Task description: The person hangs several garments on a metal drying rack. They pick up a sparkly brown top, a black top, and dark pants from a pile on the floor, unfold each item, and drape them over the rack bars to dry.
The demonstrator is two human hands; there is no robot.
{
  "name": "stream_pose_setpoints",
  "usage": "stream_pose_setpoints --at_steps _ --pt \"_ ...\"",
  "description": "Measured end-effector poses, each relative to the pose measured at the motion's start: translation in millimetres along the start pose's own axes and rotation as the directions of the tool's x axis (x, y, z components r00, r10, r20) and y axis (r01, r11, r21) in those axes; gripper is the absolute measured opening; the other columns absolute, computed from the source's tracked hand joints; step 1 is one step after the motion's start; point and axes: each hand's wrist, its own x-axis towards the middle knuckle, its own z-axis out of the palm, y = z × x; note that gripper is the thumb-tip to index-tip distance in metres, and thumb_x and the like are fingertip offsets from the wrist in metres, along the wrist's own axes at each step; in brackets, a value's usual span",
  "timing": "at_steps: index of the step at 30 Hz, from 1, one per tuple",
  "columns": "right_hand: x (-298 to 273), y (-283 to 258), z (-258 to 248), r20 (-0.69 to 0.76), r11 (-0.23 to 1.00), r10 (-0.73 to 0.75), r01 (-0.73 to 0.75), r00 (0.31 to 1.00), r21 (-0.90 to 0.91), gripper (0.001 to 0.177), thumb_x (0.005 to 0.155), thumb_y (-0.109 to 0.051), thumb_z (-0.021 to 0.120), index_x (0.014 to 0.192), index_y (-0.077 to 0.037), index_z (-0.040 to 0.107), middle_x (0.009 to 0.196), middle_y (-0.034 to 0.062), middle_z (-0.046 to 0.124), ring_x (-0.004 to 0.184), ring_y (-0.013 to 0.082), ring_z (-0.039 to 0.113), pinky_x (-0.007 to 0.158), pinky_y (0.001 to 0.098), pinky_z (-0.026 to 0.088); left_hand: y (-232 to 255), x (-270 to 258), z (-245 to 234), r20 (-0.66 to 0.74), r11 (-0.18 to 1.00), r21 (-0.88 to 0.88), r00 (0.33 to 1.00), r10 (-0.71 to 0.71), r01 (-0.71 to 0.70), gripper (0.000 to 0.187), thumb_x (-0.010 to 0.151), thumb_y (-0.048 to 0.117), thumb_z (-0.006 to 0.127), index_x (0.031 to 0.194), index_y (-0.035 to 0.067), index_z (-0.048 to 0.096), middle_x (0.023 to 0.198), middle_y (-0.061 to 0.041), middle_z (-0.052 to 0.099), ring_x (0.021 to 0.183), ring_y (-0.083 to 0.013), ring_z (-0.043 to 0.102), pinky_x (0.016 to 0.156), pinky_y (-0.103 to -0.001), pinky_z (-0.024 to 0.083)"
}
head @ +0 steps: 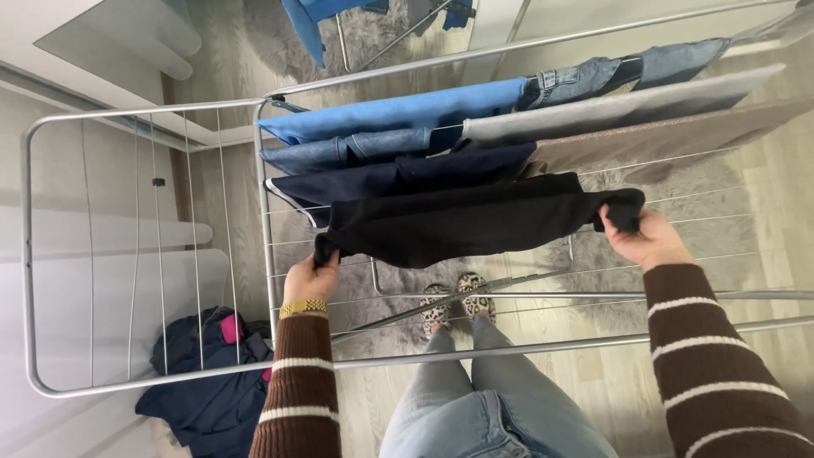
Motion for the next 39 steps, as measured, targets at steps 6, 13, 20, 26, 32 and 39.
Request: stream_pose_setpoints --at_steps 6,13,20,26,32,39 --pt "17 -4 18 0.017 0.988 -0.022 0.020 1.000 0.154 0.040 0.108 -0.009 0.037 0.129 0.005 0.068 0.127 0.0221 0.078 0.119 0.0387 0.074 0.099 0.0495 0.065 47 -16 -26 0.012 0.992 -0.016 0.992 -0.127 0.127 0.069 0.088 0.070 0.056 0.120 0.012 0.076 0.117 -0.010 0.076 0.115 -0.0325 0.067 0.105 -0.039 0.050" --pt "-21 -1 43 0.074 0.935 0.056 -0.079 0.996 0.345 0.070 0.113 -0.034 0.037 0.158 0.015 0.015 0.163 0.0405 0.029 0.150 0.0497 0.036 0.122 0.0576 0.034 53 18 -25 -0.044 0.954 -0.241 0.980 -0.194 0.178 0.111 0.070 0.054 0.085 0.157 0.005 0.036 0.150 -0.019 0.052 0.137 -0.0270 0.054 0.117 -0.031 0.040" --pt "-48 6 77 -0.004 0.924 -0.029 0.028 1.000 0.382 0.073 0.114 -0.027 0.034 0.164 -0.003 -0.013 0.169 0.0320 -0.003 0.155 0.0521 0.011 0.125 0.0669 0.019 80 13 -38 0.070 0.714 -0.624 0.933 -0.354 0.317 0.112 0.074 0.028 0.088 0.162 0.011 0.020 0.164 -0.017 0.026 0.148 -0.0304 0.038 0.123 -0.038 0.034" --pt "-37 2 91 -0.093 0.963 -0.138 0.155 0.986 0.222 0.068 0.108 -0.015 0.032 0.167 -0.021 -0.002 0.171 0.0184 -0.009 0.153 0.0564 0.001 0.118 0.0796 0.016 76 35 -36 0.373 -0.313 -0.909 0.873 -0.315 0.275 0.084 0.103 0.038 0.049 0.165 0.020 -0.005 0.172 -0.013 -0.009 0.158 -0.0377 0.004 0.127 -0.059 0.016" --pt "-25 2 97 -0.125 0.951 -0.098 0.130 0.987 0.282 0.062 0.111 -0.022 0.018 0.167 -0.031 -0.006 0.170 0.0189 -0.017 0.154 0.0549 -0.003 0.122 0.0745 0.010 78 50 -34 0.458 -0.606 -0.768 0.840 -0.291 0.209 0.079 0.107 0.041 0.039 0.166 0.015 -0.007 0.173 -0.015 -0.007 0.158 -0.0388 0.003 0.124 -0.067 0.018" --pt "25 -10 83 -0.058 0.974 -0.027 0.040 0.998 0.224 0.073 0.114 -0.037 0.023 0.162 0.003 -0.015 0.168 0.0350 -0.008 0.155 0.0537 0.003 0.126 0.0643 0.009 82 61 -29 0.471 -0.552 -0.796 0.829 -0.303 0.250 0.082 0.105 0.045 0.042 0.166 0.015 -0.003 0.173 -0.011 0.000 0.158 -0.0392 0.006 0.124 -0.065 0.019"
